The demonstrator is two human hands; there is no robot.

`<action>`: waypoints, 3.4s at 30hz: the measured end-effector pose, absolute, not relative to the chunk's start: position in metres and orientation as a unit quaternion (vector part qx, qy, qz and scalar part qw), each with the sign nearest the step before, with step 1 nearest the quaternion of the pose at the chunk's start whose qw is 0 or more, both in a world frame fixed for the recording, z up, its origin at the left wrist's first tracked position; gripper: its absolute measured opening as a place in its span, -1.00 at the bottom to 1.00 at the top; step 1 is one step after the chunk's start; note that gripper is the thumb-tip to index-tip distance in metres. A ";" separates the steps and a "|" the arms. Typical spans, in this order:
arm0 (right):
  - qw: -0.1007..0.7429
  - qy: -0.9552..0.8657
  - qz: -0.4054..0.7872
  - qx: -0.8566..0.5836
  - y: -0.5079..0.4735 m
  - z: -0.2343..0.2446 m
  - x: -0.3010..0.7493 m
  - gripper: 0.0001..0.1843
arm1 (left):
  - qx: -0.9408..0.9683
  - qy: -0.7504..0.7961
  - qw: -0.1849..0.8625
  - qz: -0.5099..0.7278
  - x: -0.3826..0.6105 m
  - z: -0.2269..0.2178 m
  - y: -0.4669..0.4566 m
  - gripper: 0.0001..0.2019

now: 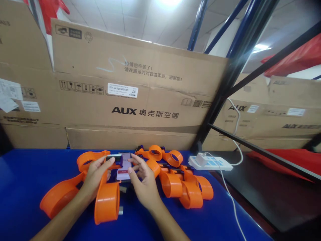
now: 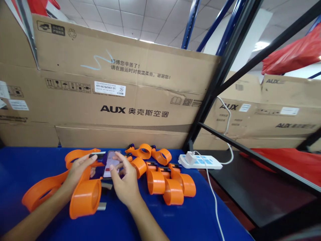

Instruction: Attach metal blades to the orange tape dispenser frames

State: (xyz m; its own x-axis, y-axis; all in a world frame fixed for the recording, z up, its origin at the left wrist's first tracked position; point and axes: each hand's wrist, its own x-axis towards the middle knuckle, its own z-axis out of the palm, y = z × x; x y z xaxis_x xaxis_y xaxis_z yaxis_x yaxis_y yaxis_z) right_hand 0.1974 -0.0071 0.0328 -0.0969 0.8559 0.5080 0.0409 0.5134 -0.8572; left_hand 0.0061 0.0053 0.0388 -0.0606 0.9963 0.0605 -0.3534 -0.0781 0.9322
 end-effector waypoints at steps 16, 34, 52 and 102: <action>0.506 -0.791 0.128 -0.319 -0.023 0.039 0.207 -0.32 | 0.486 0.394 0.563 0.540 0.035 0.025 -0.018 -0.68; 0.447 -0.838 0.093 -0.299 -0.021 0.039 0.212 -0.39 | 0.379 0.357 0.756 0.397 0.026 0.019 -0.008 -0.35; 0.449 -0.836 0.069 -0.306 -0.022 0.038 0.213 -0.35 | 0.394 0.351 0.694 0.490 0.033 0.027 -0.018 -0.67; 0.473 -0.704 0.104 -0.519 -0.028 0.037 0.243 -0.83 | 0.429 0.368 0.599 0.567 0.016 0.034 -0.008 -0.71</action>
